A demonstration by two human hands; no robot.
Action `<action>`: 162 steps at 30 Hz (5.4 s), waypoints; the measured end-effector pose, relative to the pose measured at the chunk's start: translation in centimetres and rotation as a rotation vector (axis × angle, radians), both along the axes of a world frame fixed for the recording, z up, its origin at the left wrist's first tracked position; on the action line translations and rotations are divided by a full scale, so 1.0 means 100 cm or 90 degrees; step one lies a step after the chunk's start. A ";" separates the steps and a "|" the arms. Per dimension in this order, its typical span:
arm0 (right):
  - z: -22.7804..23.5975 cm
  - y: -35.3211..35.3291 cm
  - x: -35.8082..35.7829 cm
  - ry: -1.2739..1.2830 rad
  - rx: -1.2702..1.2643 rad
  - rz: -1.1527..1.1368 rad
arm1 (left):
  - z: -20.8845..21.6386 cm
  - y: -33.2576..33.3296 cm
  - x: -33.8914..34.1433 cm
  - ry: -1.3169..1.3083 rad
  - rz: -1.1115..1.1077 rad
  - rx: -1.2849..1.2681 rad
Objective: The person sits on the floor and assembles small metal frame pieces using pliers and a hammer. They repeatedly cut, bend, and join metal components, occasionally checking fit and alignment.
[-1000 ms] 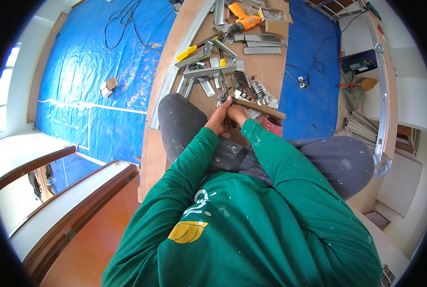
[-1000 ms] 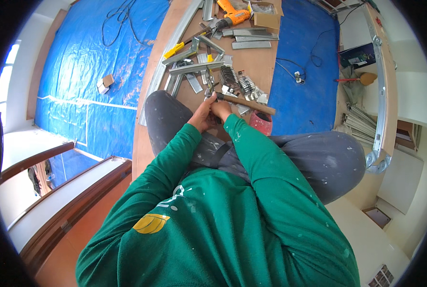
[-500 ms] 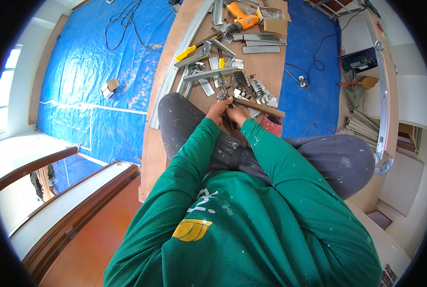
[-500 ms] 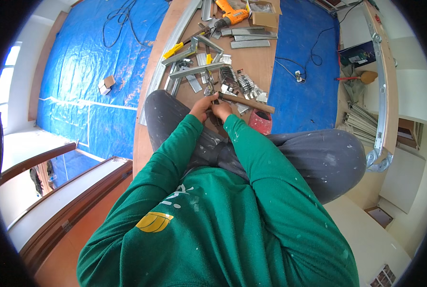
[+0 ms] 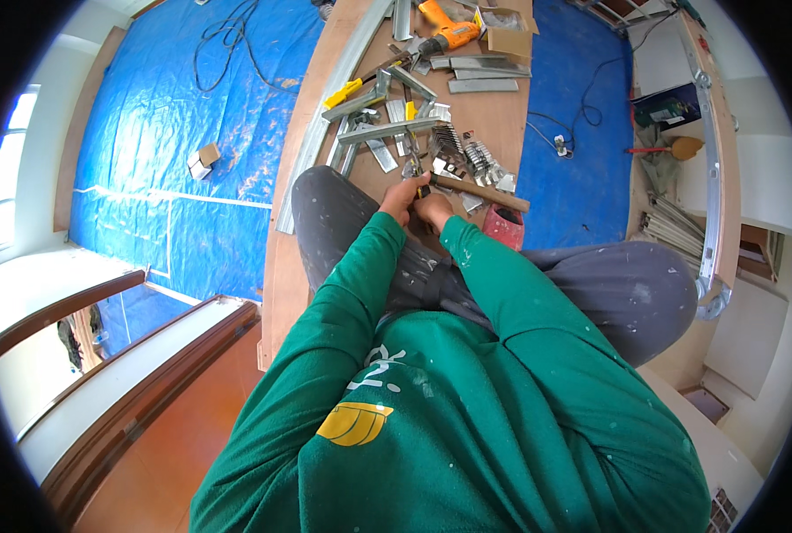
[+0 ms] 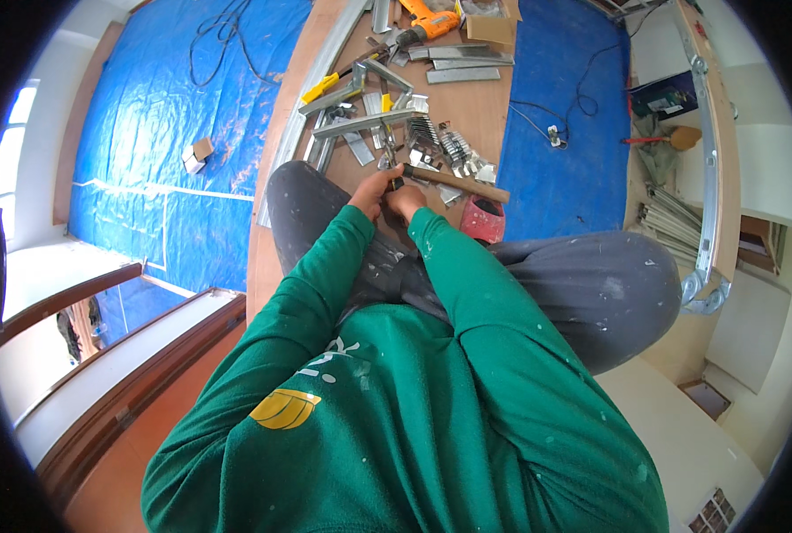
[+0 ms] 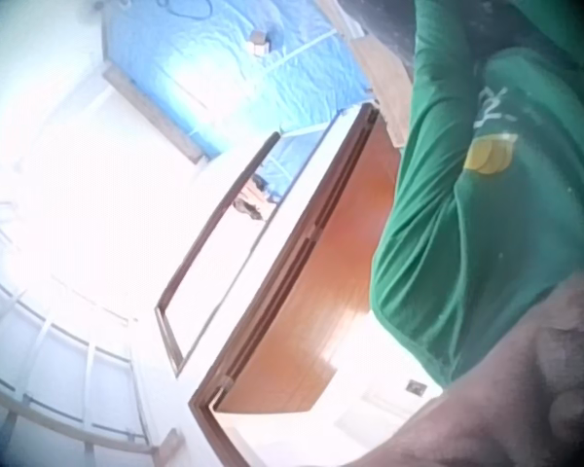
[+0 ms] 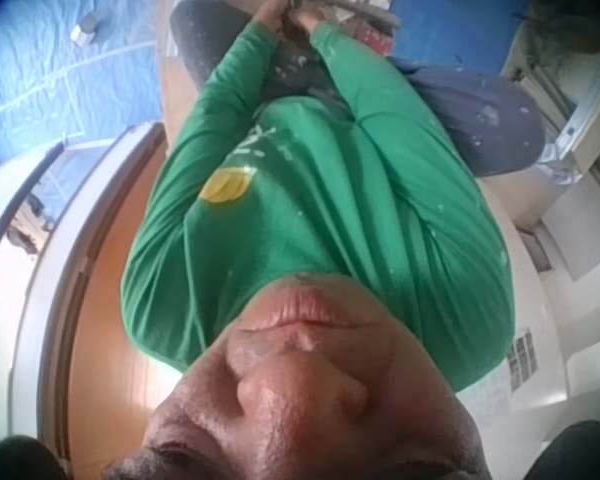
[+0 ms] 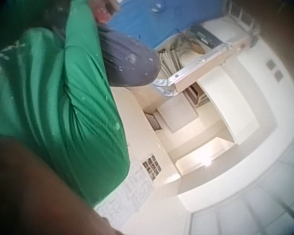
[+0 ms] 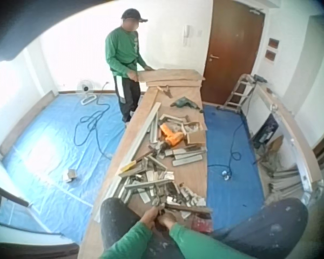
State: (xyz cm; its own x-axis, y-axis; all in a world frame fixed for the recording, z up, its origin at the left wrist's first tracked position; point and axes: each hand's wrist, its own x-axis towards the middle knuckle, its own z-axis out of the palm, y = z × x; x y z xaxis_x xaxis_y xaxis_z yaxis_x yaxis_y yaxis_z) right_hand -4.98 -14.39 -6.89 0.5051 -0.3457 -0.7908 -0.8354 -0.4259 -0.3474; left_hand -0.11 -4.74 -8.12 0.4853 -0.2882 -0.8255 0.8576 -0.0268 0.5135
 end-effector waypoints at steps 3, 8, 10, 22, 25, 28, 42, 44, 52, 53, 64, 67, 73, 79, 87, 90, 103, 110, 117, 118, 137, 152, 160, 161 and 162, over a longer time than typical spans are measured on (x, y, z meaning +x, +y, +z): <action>-0.008 0.011 0.000 -0.024 -0.002 0.003 | -0.008 0.011 -0.006 0.040 0.008 0.027; -0.085 0.001 -0.017 -0.110 0.063 -0.240 | 0.054 0.008 -0.028 0.137 -0.135 -0.105; -0.069 0.010 -0.020 -0.106 0.072 -0.253 | 0.035 0.016 -0.031 0.164 -0.115 -0.134; -0.006 0.009 -0.026 -0.118 0.008 -0.209 | 0.034 0.001 -0.038 0.136 -0.094 -0.149; -0.015 0.010 -0.029 -0.153 0.018 -0.220 | 0.021 -0.001 -0.037 0.120 -0.106 -0.074; -0.030 0.011 -0.032 -0.164 0.004 -0.217 | 0.013 0.000 -0.040 0.088 -0.098 -0.078; -0.131 -0.003 -0.018 -0.176 -0.029 -0.258 | 0.027 -0.012 -0.025 0.090 -0.169 -0.142; -0.115 -0.007 -0.009 -0.282 -0.035 -0.273 | 0.034 -0.011 -0.022 0.025 -0.157 -0.092; 0.085 -0.009 0.042 -0.270 -0.152 0.060 | 0.257 0.075 0.046 -1.026 -0.104 0.411; 0.095 -0.013 0.041 -0.307 -0.159 0.053 | 0.277 0.081 0.067 -1.155 -0.174 0.523; 0.164 0.007 0.058 -0.798 -0.060 0.107 | 0.375 0.125 0.090 -0.862 -0.510 0.365; 0.182 0.005 0.063 -0.911 -0.055 0.101 | 0.405 0.119 0.063 -0.889 -0.475 0.371; 0.212 0.000 0.080 -0.996 -0.041 0.125 | 0.442 0.119 0.038 -0.978 -0.422 0.366; 0.234 0.001 0.089 -1.125 -0.117 0.138 | 0.452 0.109 0.020 -1.103 -0.354 0.364; 0.252 -0.003 0.090 -1.100 -0.023 0.169 | 0.465 0.116 0.024 -0.988 -0.368 0.219; 0.261 0.011 0.087 -1.030 0.066 0.151 | 0.481 0.126 0.028 -0.781 -0.253 -0.003; 0.289 0.024 0.085 -1.067 -0.020 0.179 | 0.484 0.162 0.050 -0.838 -0.269 0.179; 0.296 0.031 0.088 -1.086 -0.004 0.214 | 0.474 0.168 0.049 -0.805 -0.186 0.134; 0.304 0.038 0.088 -1.055 0.045 0.247 | 0.470 0.177 0.048 -0.897 -0.165 0.213; 0.304 0.038 0.087 -1.052 0.043 0.249 | 0.471 0.178 0.047 -0.899 -0.163 0.211; 0.312 0.052 0.082 -1.015 -0.007 0.264 | 0.471 0.194 0.048 -0.786 -0.122 0.066; 0.318 0.056 0.076 -0.979 0.093 0.256 | 0.474 0.195 0.053 -0.846 -0.164 0.230; 0.303 0.051 0.083 -0.966 0.061 0.245 | 0.475 0.189 0.054 -0.922 -0.158 0.298; 0.304 0.052 0.082 -0.976 0.046 0.249 | 0.475 0.189 0.053 -0.920 -0.156 0.303; 0.305 0.052 0.082 -0.986 0.031 0.252 | 0.475 0.191 0.054 -0.923 -0.158 0.311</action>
State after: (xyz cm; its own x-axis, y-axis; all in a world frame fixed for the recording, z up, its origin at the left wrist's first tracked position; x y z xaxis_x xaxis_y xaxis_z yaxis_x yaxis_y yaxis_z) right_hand 3.20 -9.17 23.63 0.8414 0.0054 0.5403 0.4749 -0.4844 -0.7347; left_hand 5.26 14.32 39.35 0.9071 -0.3321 0.2586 -0.4009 -0.4947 0.7711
